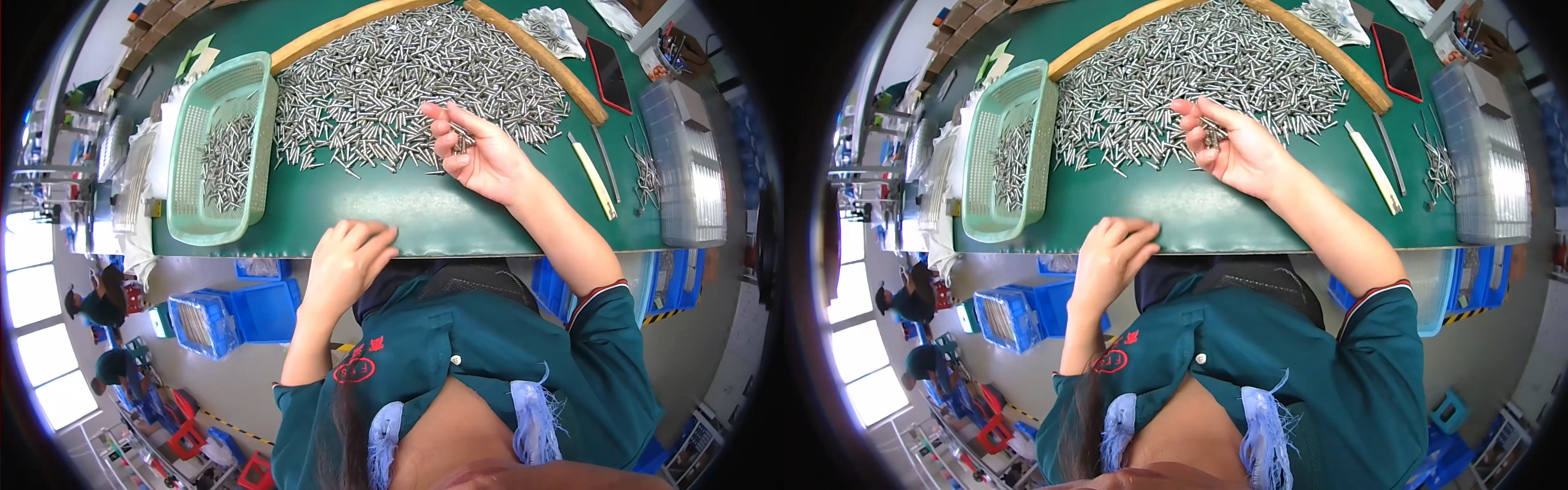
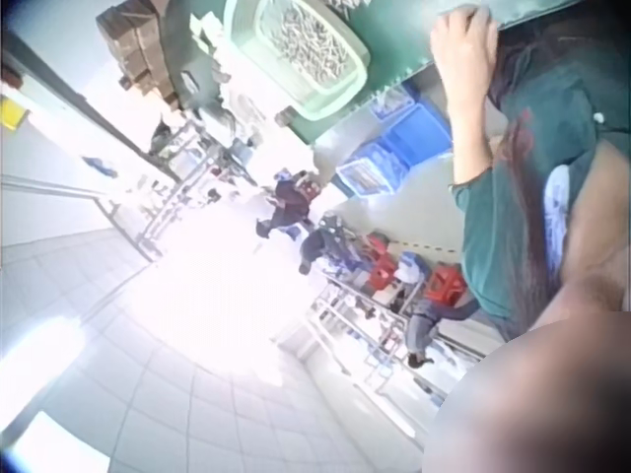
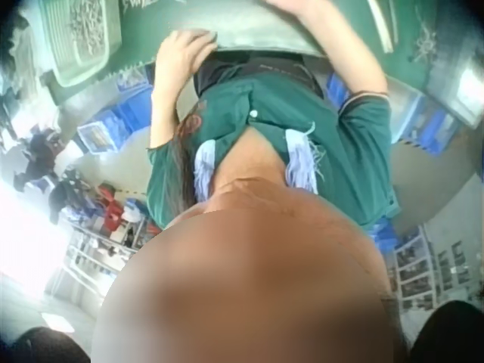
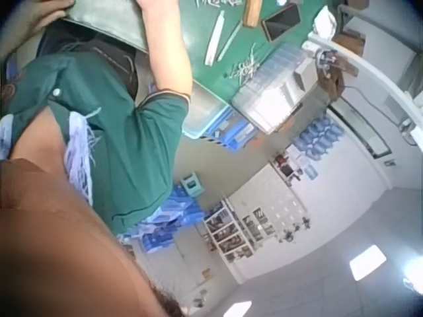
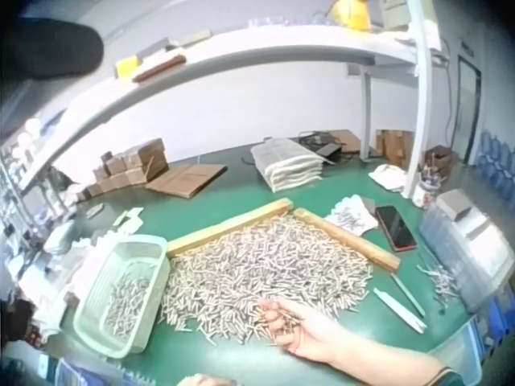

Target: Sorting and inspecting a large quantity of small metal pins on a workbench.

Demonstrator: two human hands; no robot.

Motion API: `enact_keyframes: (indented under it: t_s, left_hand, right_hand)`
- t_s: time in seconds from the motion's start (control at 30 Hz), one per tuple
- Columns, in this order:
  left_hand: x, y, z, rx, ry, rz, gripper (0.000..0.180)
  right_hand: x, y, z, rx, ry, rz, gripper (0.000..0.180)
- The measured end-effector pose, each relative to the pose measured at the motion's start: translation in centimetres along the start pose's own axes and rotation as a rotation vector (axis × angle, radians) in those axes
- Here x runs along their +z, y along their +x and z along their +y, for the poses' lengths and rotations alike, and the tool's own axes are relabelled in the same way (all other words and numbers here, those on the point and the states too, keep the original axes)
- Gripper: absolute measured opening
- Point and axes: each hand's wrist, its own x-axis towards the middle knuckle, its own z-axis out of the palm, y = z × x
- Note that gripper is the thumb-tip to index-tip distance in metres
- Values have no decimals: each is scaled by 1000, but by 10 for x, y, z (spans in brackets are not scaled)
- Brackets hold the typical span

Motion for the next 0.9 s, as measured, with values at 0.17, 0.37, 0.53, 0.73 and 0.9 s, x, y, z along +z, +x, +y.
enact_keyframes:
  t_s: [0.17, 0.37, 0.53, 0.73, 0.9]
  left_hand:
    - [-15, -4, -13, -42, -192, 80, 11]
    - [2, 27, -38, -308, 21, 239, 18]
    - [15, 53, -42, -432, 123, 281, 22]
    - [8, 58, -54, -387, 68, 118, 16]
    - [-10, 59, -55, -341, 11, -36, 17]
  right_hand:
    - [-1, -2, 2, -18, -8, 178, 33]
    - [0, 0, 5, 59, 7, 138, 30]
    - [-3, -3, -8, -100, -40, 48, 25]
    - [1, -1, -4, -39, -92, 135, 24]
    - [5, -4, 4, 10, -162, 167, 27]
